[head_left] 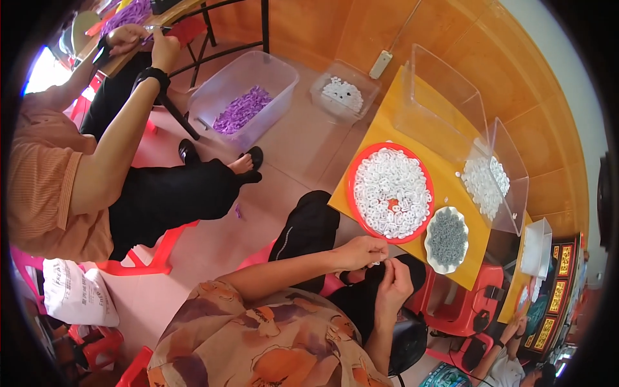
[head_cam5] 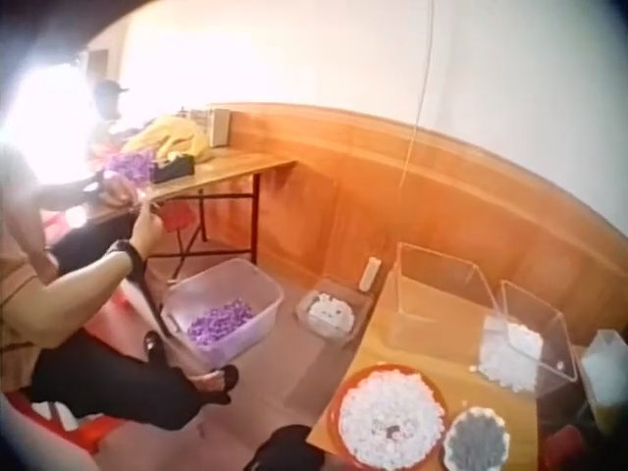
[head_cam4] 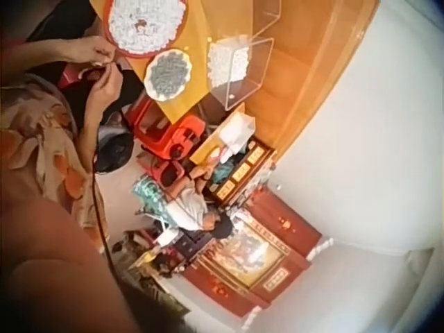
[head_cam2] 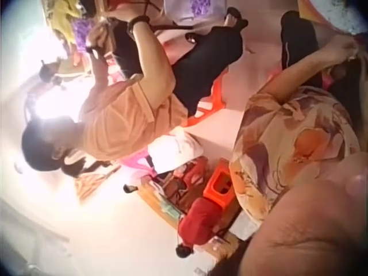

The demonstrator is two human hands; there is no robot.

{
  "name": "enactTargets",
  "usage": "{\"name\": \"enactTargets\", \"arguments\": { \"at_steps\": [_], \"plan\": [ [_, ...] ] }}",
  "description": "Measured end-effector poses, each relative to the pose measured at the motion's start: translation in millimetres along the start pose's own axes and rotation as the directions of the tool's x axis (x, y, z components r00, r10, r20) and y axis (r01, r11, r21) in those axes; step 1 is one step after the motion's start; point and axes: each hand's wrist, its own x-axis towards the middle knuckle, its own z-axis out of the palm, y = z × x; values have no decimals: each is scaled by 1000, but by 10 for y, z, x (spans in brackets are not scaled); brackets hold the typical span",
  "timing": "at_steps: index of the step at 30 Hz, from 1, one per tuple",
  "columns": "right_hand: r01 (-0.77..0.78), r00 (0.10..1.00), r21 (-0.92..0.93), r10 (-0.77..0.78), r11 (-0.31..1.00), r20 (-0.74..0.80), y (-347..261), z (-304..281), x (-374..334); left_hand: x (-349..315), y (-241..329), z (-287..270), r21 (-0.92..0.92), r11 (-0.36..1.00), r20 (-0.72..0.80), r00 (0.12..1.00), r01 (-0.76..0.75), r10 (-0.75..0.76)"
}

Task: Assembling small hardware components by inserting small black pieces into white plastic rings.

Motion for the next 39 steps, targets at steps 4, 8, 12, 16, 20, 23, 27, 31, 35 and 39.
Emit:
{"name": "enactTargets", "arguments": {
  "at_steps": [4,8,12,16,20,23,27,31,35,39],
  "plan": [
    [-371,928,354,336,858,159,118,-46,-4,-87,32,72,534,761,-57,882,-369,468],
    [-429,903,466,366,774,224,361,-33,-67,-85,12,137,765,374,142,704,-524,696],
    [-521,853,527,417,671,313,484,-28,-140,-60,-54,225,809,73,302,519,-583,800],
    [-529,848,637,368,560,381,436,-44,-52,-14,17,248,843,-35,340,482,-536,807],
    [-501,865,562,361,658,350,428,-148,-3,82,-112,317,781,265,211,638,-566,741],
    [-462,886,499,352,733,303,495,-165,-94,120,-115,341,517,756,36,893,-402,450],
    [-250,964,368,196,895,179,451,-194,-175,235,-231,97,-237,940,296,940,244,-169],
    [-123,990,272,98,954,103,403,-325,-162,236,-194,76,-335,849,468,854,408,-226],
    [-383,919,326,321,864,228,369,-436,-128,196,-216,357,-179,974,253,963,136,-88],
    [-489,869,321,421,811,262,554,-304,-231,149,-53,443,313,937,76,988,-153,136]
  ]
}}
